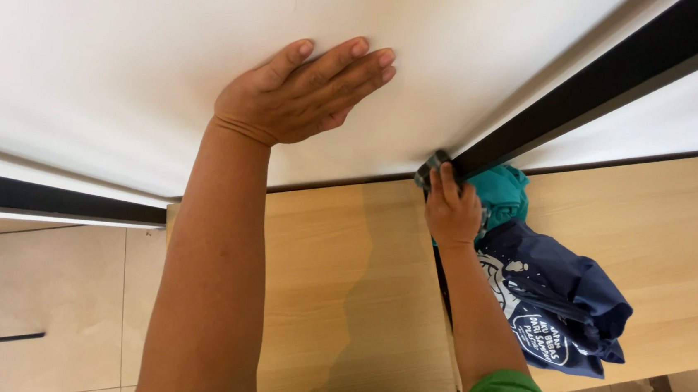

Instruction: Cleaning the surfaces and metal frame of a wooden wardrobe shelf unit using a cloth.

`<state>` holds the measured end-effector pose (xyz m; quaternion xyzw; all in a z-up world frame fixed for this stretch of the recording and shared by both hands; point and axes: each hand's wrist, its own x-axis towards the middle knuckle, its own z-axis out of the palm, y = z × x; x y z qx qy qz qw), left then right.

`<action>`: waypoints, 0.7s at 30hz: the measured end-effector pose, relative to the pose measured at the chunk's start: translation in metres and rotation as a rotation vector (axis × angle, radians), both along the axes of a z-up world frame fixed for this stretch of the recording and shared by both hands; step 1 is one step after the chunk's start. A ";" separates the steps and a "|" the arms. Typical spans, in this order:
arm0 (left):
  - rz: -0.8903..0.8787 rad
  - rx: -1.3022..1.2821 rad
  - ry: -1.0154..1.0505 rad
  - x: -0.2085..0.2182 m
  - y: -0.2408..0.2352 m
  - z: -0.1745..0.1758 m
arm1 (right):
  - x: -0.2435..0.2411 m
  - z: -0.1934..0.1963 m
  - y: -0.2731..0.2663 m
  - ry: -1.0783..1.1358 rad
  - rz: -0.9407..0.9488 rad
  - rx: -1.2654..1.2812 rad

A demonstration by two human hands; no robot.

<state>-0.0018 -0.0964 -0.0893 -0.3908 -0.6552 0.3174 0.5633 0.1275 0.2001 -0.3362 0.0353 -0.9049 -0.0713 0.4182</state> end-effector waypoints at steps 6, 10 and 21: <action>-0.020 0.000 -0.004 -0.003 0.000 -0.003 | -0.008 -0.058 -0.008 -0.321 -0.024 -0.039; -0.038 0.003 -0.015 -0.005 0.000 -0.002 | -0.007 0.017 -0.015 -0.036 -0.029 -0.102; -0.064 0.010 0.015 -0.011 0.003 -0.004 | 0.000 -0.089 -0.029 -0.574 -0.079 -0.445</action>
